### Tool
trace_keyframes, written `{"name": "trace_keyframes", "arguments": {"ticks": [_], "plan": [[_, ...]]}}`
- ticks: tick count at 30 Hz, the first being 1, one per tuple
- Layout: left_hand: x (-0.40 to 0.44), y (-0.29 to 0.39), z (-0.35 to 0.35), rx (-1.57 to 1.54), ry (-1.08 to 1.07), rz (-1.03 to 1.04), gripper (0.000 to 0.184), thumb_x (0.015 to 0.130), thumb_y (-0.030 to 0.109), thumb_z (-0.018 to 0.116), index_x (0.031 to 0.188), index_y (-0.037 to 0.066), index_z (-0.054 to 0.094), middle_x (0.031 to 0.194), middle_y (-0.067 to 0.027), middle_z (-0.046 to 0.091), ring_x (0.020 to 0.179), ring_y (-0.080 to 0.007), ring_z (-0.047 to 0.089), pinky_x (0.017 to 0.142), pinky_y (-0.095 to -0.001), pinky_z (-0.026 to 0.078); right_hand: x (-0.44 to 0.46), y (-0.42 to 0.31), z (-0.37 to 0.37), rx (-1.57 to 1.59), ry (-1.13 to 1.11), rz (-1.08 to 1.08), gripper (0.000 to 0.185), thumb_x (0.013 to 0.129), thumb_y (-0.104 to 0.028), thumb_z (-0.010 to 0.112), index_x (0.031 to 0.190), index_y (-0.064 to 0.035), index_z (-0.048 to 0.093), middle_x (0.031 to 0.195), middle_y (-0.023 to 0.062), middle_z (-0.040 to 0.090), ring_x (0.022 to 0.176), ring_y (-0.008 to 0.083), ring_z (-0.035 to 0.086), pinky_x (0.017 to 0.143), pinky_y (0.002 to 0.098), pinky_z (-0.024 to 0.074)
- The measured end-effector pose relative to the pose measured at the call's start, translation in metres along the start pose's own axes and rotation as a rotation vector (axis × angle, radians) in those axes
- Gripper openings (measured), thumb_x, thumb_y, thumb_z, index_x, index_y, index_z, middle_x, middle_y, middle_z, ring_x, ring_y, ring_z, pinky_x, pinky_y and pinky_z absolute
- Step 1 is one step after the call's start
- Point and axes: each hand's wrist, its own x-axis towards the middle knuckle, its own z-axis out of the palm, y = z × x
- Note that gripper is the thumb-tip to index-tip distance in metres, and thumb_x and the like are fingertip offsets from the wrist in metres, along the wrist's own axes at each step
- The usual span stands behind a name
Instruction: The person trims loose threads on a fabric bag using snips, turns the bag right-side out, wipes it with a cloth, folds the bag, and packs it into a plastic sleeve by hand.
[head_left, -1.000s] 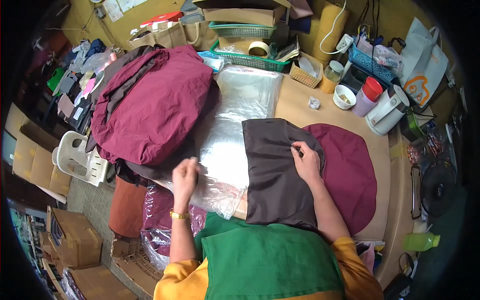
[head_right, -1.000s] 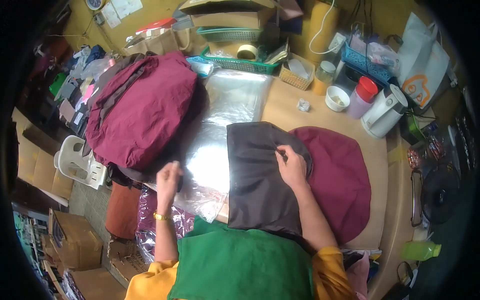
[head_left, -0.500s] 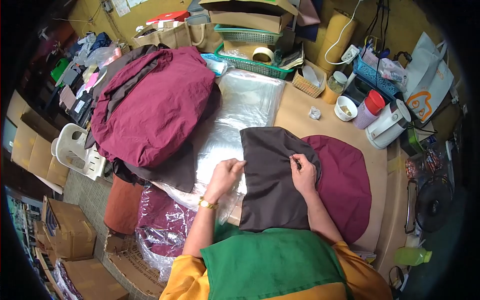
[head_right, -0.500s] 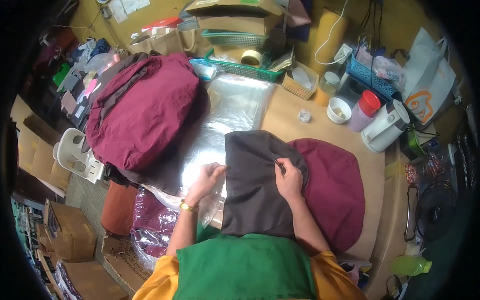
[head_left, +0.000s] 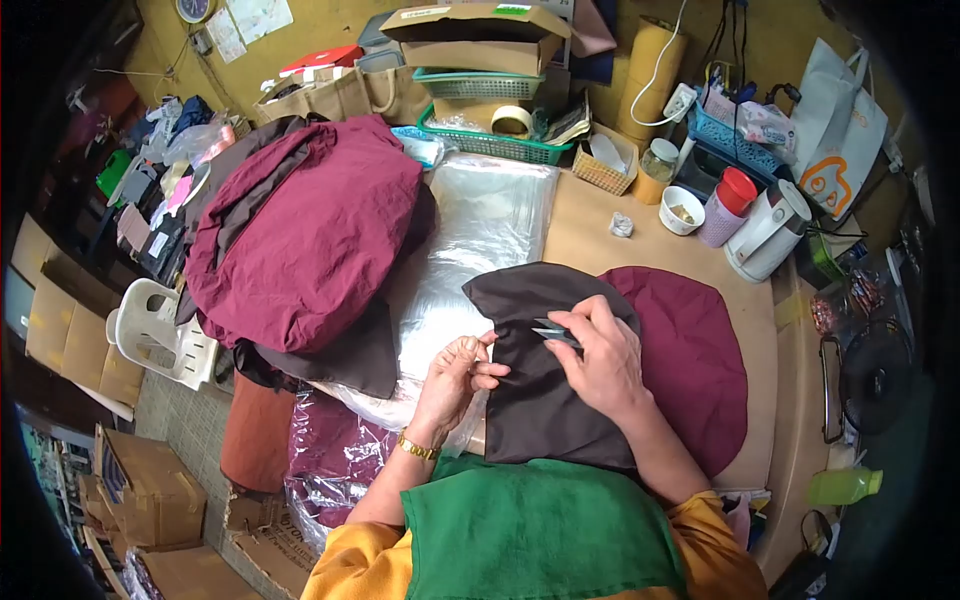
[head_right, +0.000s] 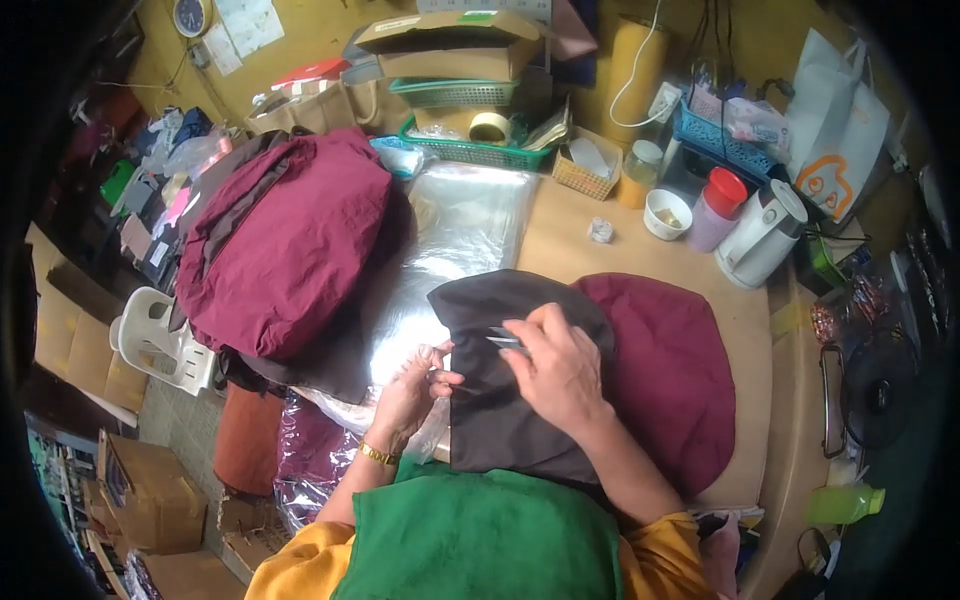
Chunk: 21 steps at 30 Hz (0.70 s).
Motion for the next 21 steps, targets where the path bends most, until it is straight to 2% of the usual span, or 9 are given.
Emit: {"name": "trace_keyframes", "arguments": {"ticks": [3,4,8,11,12,14,17,19,21], "plan": [[-0.006,0.005,0.016,0.039,-0.017,0.1,0.032,0.103,0.028,0.047,0.089,0.0,0.057,0.126,-0.0209,0.055,0.088,-0.021,0.071,0.069,-0.0243,0.06,0.011,-0.025,-0.006,-0.048,0.056,-0.152,0.034,0.072,-0.012,0.076,0.104,-0.0085,0.063,0.089,0.0054,0.054,0.075,0.0227,0.06,0.064,0.0357,0.0433],[-0.008,0.007,0.019,0.071,-0.023,0.108,0.033,0.103,0.028,0.046,0.089,0.0,0.057,0.124,-0.0214,0.057,0.09,-0.0212,0.071,0.072,-0.0259,0.06,0.012,-0.031,-0.005,-0.056,0.059,-0.23,0.036,0.071,-0.011,0.076,0.104,-0.0086,0.061,0.087,0.0048,0.053,0.072,0.0208,0.059,0.062,0.0345,0.0408],[-0.01,0.008,0.023,0.109,-0.004,0.138,0.033,0.103,0.028,0.047,0.089,0.0,0.057,0.12,-0.0195,0.059,0.09,-0.0209,0.071,0.073,-0.0266,0.06,0.015,-0.04,0.003,-0.11,0.057,-0.3,0.032,0.068,-0.009,0.078,0.093,-0.0085,0.058,0.079,0.0042,0.051,0.065,0.0204,0.057,0.058,0.0348,0.0363],[-0.012,0.008,0.025,0.138,-0.007,0.156,0.032,0.103,0.027,0.048,0.09,0.0,0.058,0.119,-0.0181,0.06,0.09,-0.02,0.07,0.075,-0.0267,0.059,0.016,-0.041,0.005,-0.196,0.048,-0.351,0.03,0.068,-0.008,0.077,0.091,-0.0073,0.057,0.079,0.0042,0.052,0.065,0.0203,0.057,0.058,0.0343,0.0371],[-0.013,0.007,0.026,0.162,-0.004,0.154,0.032,0.103,0.027,0.048,0.09,0.0,0.058,0.12,-0.0178,0.06,0.091,-0.0197,0.07,0.075,-0.0266,0.059,0.016,-0.04,0.006,-0.197,0.046,-0.352,0.03,0.068,-0.008,0.077,0.091,-0.0073,0.057,0.079,0.0042,0.052,0.065,0.0203,0.057,0.058,0.0343,0.0371],[-0.015,0.007,0.029,0.186,-0.002,0.15,0.031,0.102,0.027,0.049,0.09,0.0,0.058,0.12,-0.0176,0.06,0.091,-0.0194,0.07,0.075,-0.0265,0.059,0.016,-0.037,0.007,-0.193,0.042,-0.382,0.02,0.076,-0.008,0.064,0.094,-0.0075,0.055,0.077,0.0054,0.049,0.066,0.0198,0.056,0.056,0.0336,0.0368],[-0.018,0.008,0.034,0.19,-0.002,0.142,0.031,0.102,0.026,0.049,0.094,-0.001,0.06,0.112,-0.0138,0.063,0.092,-0.019,0.069,0.076,-0.0264,0.059,0.016,-0.036,0.004,-0.147,0.036,-0.322,0.021,0.076,-0.008,0.065,0.094,-0.0077,0.055,0.079,0.0053,0.051,0.068,0.02,0.057,0.058,0.0336,0.0375],[-0.018,0.008,0.036,0.184,0.0,0.176,0.03,0.103,0.026,0.049,0.1,-0.002,0.061,0.097,-0.0078,0.063,0.091,-0.0186,0.069,0.077,-0.0266,0.059,0.015,-0.04,-0.003,-0.155,0.045,-0.302,0.021,0.076,-0.008,0.065,0.094,-0.0079,0.054,0.079,0.0053,0.051,0.069,0.0201,0.057,0.058,0.0338,0.0378],[-0.017,0.007,0.038,0.192,0.013,0.163,0.03,0.103,0.026,0.049,0.102,-0.002,0.061,0.092,-0.0058,0.062,0.091,-0.0182,0.069,0.077,-0.0267,0.059,0.013,-0.042,-0.006,-0.161,0.053,-0.277,0.021,0.076,-0.008,0.066,0.093,-0.0081,0.054,0.079,0.0052,0.052,0.07,0.0202,0.057,0.059,0.0339,0.038]]}}
